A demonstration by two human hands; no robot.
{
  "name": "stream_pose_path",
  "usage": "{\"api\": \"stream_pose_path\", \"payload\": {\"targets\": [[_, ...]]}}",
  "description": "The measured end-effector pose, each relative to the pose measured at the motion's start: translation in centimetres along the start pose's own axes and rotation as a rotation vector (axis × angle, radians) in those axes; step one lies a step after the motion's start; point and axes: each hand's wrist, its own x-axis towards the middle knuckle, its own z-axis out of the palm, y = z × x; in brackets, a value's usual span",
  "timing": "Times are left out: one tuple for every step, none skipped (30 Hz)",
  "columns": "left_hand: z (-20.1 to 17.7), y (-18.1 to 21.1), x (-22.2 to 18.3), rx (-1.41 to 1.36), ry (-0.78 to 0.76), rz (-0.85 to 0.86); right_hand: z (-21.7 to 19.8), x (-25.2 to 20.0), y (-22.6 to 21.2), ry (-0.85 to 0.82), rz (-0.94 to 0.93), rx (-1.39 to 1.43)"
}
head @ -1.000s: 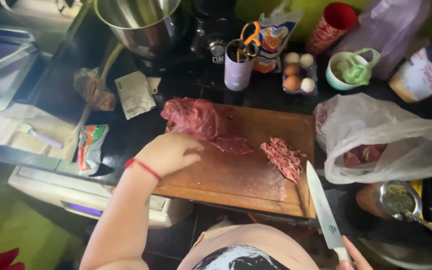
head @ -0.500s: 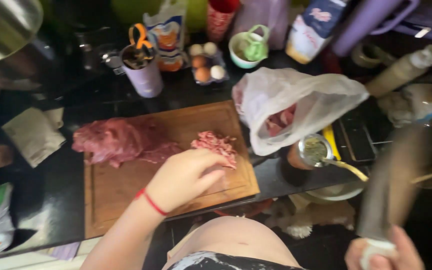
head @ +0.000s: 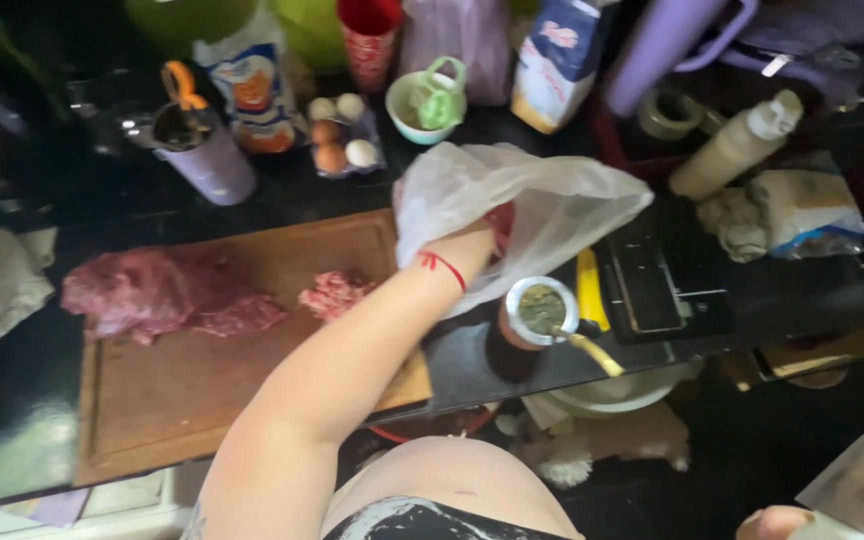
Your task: Slicing a large piece of raw meat into smaller strips on a wooden cutting board and placing them in a plastic bag.
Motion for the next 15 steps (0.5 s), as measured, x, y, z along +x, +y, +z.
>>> {"api": "stream_pose_path", "payload": {"targets": [[-0.7,0.0,0.5,-0.002,-0.005,0.004,-0.4,0.2,-0.1,-0.009,-0.003,0.028],[-1.3,0.1,1.1,-0.050,-0.014,0.000,-0.9,0.3,-0.2,-0.016,-0.007,0.053],[-1.9,0.2,1.7,-0.098,-0.023,-0.005,-1.4,0.5,-0.4,-0.023,-0.011,0.079],[-2.5,0.3,1.5,-0.103,-0.029,0.000,-1.3,0.5,-0.4,-0.030,-0.013,0.104],[-3.0,0.3,1.3,-0.151,-0.039,-0.006,-1.2,0.4,-0.4,-0.038,-0.016,0.130],[-3.6,0.1,1.0,-0.197,-0.050,-0.014,-1.0,0.4,-0.3,-0.047,-0.018,0.157],[-4.2,0.0,1.1,-0.200,-0.056,-0.011,-0.1,0.4,0.0,-0.056,-0.020,0.185],[-4.8,-0.1,1.0,-0.245,-0.067,-0.024,0.8,0.2,0.1,-0.067,-0.019,0.214],[-5.5,-0.3,0.8,-0.290,-0.079,-0.036,1.9,-0.4,0.0,-0.078,-0.017,0.243],[-6.1,0.1,1.1,-0.288,-0.080,-0.042,1.7,0.1,-0.1,-0.082,-0.013,0.246],[-6.8,0.5,1.2,-0.329,-0.085,-0.059,1.5,0.5,-0.2,-0.088,0.004,0.178],[-7.9,0.6,1.2,-0.363,-0.084,-0.085,1.6,1.3,-0.2,-0.104,0.021,0.117],[-8.8,1.1,1.4,-0.354,-0.079,-0.099,0.6,1.9,0.1,-0.119,0.026,0.125],[-9.8,1.5,1.3,-0.382,-0.072,-0.133,-0.3,2.9,0.7,-0.178,0.016,0.174],[-10.9,1.8,1.1,-0.411,-0.063,-0.167,-1.1,3.8,1.2,-0.236,0.008,0.225]]}}
